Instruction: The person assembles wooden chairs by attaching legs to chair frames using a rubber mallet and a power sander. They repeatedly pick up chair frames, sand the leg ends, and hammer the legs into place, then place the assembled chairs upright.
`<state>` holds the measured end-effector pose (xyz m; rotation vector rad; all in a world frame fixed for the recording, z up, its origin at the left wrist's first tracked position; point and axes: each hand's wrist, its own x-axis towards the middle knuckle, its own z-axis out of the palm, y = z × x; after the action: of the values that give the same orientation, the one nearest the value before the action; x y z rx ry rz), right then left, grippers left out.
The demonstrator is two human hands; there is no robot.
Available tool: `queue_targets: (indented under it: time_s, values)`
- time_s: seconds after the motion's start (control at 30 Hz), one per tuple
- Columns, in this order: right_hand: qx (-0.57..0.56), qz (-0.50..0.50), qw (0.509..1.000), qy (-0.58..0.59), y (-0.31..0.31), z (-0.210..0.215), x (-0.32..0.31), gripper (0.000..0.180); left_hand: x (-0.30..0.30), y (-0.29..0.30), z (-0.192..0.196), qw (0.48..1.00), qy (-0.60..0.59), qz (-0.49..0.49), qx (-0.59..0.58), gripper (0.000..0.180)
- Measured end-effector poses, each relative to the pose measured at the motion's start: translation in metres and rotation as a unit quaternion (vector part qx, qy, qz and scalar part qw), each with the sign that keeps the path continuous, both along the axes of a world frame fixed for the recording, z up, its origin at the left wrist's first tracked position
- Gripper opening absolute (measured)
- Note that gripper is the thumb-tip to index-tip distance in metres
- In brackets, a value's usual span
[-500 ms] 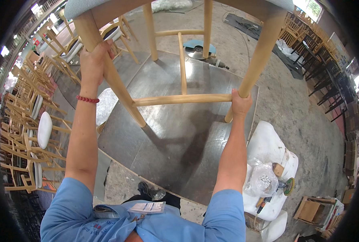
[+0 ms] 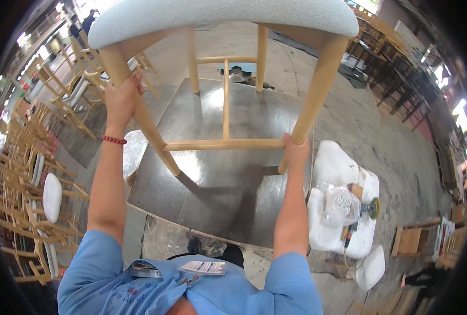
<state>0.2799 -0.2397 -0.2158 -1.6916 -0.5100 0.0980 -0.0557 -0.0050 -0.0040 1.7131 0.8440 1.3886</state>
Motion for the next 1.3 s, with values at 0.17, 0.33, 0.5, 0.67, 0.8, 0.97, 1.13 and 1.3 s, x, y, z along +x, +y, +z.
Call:
queue_targets:
  time_s: [0.17, 0.33, 0.5, 0.67, 0.8, 0.97, 1.13, 1.3]
  values:
    - [-0.03, -0.039, 0.998, 0.029, -0.074, -0.003, -0.083, 0.038, -0.041, -0.006, -0.004, 0.998, 0.026, -0.063, -0.004, 0.027]
    - [0.019, -0.044, 0.992, 0.118, -0.205, -0.075, -0.178, 0.056, -0.097, -0.023, -0.012, 0.991, 0.106, -0.072, 0.025, 0.033]
    - [-0.217, -0.237, 0.905, 0.277, -0.314, -0.149, -0.242, 0.065, -0.118, -0.025, 0.006, 0.991, 0.08, -0.095, 0.059, 0.04]
    - [-0.475, -0.188, 0.844, 0.161, -0.324, -0.215, -0.234, 0.089, -0.1, -0.038, 0.029, 0.995, 0.061, -0.073, 0.04, 0.048]
    - [-0.589, 0.086, 0.792, 0.136, -0.343, -0.237, -0.196, 0.08, -0.099, -0.042, 0.034, 0.996, 0.065, -0.046, 0.028, 0.046]
    - [-0.567, 0.346, 0.668, 0.337, -0.288, -0.125, -0.128, 0.072, -0.087, -0.053, 0.047, 0.999, 0.005, -0.031, 0.033, 0.043]
    - [0.003, 0.186, 0.982, -0.044, -0.171, 0.124, -0.085, 0.07, -0.083, -0.035, 0.058, 1.0, -0.014, -0.026, -0.001, 0.035]
    - [0.214, 0.179, 0.959, -0.056, -0.097, 0.204, -0.133, 0.052, -0.081, -0.024, 0.048, 0.997, -0.004, 0.033, 0.063, 0.028]
